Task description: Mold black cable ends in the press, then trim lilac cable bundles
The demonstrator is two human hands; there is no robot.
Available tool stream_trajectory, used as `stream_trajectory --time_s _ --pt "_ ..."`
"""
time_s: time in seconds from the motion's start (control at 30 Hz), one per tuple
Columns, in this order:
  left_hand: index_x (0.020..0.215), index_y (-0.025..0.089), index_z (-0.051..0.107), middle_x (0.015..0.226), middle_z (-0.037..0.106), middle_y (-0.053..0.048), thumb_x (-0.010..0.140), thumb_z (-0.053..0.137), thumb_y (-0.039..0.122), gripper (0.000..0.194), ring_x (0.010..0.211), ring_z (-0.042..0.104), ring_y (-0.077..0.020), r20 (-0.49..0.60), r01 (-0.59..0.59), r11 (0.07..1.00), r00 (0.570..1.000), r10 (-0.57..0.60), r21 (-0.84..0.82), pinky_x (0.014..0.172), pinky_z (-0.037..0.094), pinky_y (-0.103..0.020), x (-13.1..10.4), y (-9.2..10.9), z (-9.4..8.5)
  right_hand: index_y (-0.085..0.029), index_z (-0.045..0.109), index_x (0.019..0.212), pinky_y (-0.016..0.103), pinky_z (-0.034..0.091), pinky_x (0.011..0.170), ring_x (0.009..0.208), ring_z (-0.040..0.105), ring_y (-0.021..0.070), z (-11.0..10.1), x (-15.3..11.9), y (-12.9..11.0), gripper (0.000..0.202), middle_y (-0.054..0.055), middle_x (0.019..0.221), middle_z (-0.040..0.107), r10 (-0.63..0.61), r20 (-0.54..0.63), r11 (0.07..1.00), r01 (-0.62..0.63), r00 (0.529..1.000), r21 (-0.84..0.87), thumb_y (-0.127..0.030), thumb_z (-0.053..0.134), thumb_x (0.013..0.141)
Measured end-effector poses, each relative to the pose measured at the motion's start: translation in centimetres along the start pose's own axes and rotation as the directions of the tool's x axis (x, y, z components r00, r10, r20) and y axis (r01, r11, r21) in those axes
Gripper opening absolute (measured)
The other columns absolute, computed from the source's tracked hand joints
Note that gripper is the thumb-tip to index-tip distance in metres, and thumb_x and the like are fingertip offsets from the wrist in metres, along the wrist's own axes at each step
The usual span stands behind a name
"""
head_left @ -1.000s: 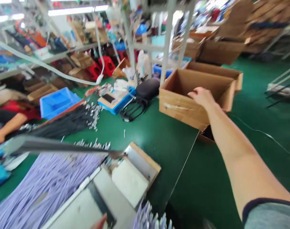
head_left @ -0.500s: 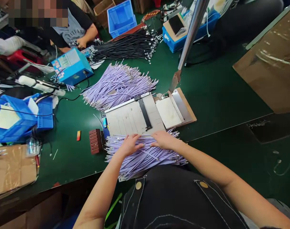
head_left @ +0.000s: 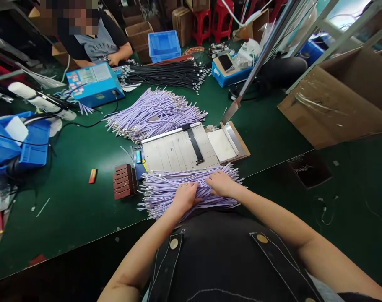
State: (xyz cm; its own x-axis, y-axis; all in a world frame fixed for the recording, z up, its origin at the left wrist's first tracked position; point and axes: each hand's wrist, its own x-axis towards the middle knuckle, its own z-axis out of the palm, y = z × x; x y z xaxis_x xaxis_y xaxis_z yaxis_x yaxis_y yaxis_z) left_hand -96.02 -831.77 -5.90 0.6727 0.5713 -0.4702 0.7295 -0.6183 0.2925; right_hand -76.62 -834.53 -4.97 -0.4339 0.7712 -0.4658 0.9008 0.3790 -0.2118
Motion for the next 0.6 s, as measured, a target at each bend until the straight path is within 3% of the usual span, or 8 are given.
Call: stream_trajectory --time_s 0.03,0.1,0.17,0.2,0.33,0.4,0.5,0.6 --pt "0.128 0.014 0.055 0.118 0.065 -0.017 0.083 0.068 0.042 0.055 0.107 0.061 -0.0329 0.009 -0.008 1.0 1.0 0.008 -0.01 0.093 0.046 -0.044 0.2 -0.3 -0.4 -0.014 0.059 0.123 0.046 0.041 0.099 0.111 0.058 0.0318 -0.3 0.1 0.0 0.048 0.017 0.114 0.065 0.0 0.002 1.0 0.0 1.0 -0.003 -0.035 0.073 0.082" --pt "0.116 0.014 0.062 0.11 0.066 -0.015 0.082 0.068 0.043 0.044 0.103 0.062 -0.0315 0.03 -0.027 0.999 0.999 0.028 -0.032 0.088 0.048 -0.04 0.6 -1.0 -1.1 -0.015 0.051 0.134 0.05 0.038 0.101 0.116 0.056 0.0339 -0.6 0.3 -0.1 0.066 0.018 0.121 0.062 0.018 0.012 1.0 -0.018 1.0 -0.008 -0.038 0.077 0.078" --pt "0.111 0.016 0.064 0.106 0.067 -0.012 0.082 0.068 0.046 0.042 0.101 0.062 -0.0287 0.047 -0.048 0.998 0.998 0.05 -0.046 0.086 0.048 -0.036 1.1 -1.4 -1.3 -0.015 0.042 0.142 0.053 0.035 0.104 0.121 0.053 0.036 -0.5 0.9 -0.3 0.087 0.02 0.129 0.057 0.039 0.028 0.999 -0.039 0.999 -0.02 -0.042 0.083 0.07" --pt "0.112 0.017 0.063 0.107 0.066 -0.012 0.081 0.068 0.05 0.046 0.101 0.062 -0.0276 0.05 -0.056 0.997 0.997 0.058 -0.051 0.086 0.048 -0.035 1.3 -1.5 -1.3 -0.014 0.043 0.141 0.053 0.035 0.104 0.121 0.052 0.0361 -0.5 1.2 -0.3 0.089 0.02 0.13 0.057 0.034 0.044 0.999 -0.033 0.998 -0.023 -0.043 0.084 0.068" --pt "0.12 0.015 0.06 0.117 0.063 -0.016 0.065 0.077 0.061 0.074 0.109 0.058 -0.0323 0.041 -0.032 0.998 0.999 0.034 -0.059 0.09 0.046 -0.039 1.8 -1.0 -1.1 -0.012 0.066 0.115 0.04 0.047 0.092 0.109 0.061 0.0325 -1.5 3.0 0.1 0.053 0.017 0.116 0.065 -0.047 0.147 0.999 0.046 0.988 0.015 -0.044 0.078 0.074" --pt "0.108 0.015 0.065 0.11 0.065 -0.016 0.066 0.079 0.053 0.059 0.107 0.059 -0.0329 0.052 0.009 0.998 0.999 -0.006 -0.059 0.09 0.046 -0.039 2.0 -0.7 -1.1 -0.013 0.07 0.106 0.035 0.05 0.083 0.102 0.064 0.0307 -2.3 3.4 0.5 0.041 0.016 0.11 0.068 -0.061 0.171 0.998 0.055 0.983 0.039 -0.041 0.076 0.076" --pt "0.091 0.016 0.068 0.094 0.07 -0.011 0.078 0.067 0.039 0.026 0.093 0.065 -0.0274 0.084 0.052 0.996 0.995 -0.046 -0.077 0.081 0.047 -0.034 2.3 -0.6 -1.8 -0.014 0.068 0.111 0.033 0.05 0.081 0.102 0.065 0.0298 -3.2 3.3 0.9 0.038 0.016 0.113 0.067 -0.058 0.139 0.997 0.051 0.989 0.056 -0.032 0.073 0.078" --pt "0.091 0.017 0.069 0.09 0.072 -0.008 0.079 0.064 0.038 0.025 0.085 0.067 -0.0248 0.124 0.07 0.991 0.991 -0.055 -0.113 0.074 0.048 -0.031 2.6 -1.0 -2.9 -0.014 0.065 0.117 0.033 0.05 0.079 0.098 0.067 0.0285 -3.6 3.1 1.0 0.038 0.015 0.108 0.07 -0.062 0.127 0.997 0.054 0.99 0.063 -0.02 0.069 0.079"
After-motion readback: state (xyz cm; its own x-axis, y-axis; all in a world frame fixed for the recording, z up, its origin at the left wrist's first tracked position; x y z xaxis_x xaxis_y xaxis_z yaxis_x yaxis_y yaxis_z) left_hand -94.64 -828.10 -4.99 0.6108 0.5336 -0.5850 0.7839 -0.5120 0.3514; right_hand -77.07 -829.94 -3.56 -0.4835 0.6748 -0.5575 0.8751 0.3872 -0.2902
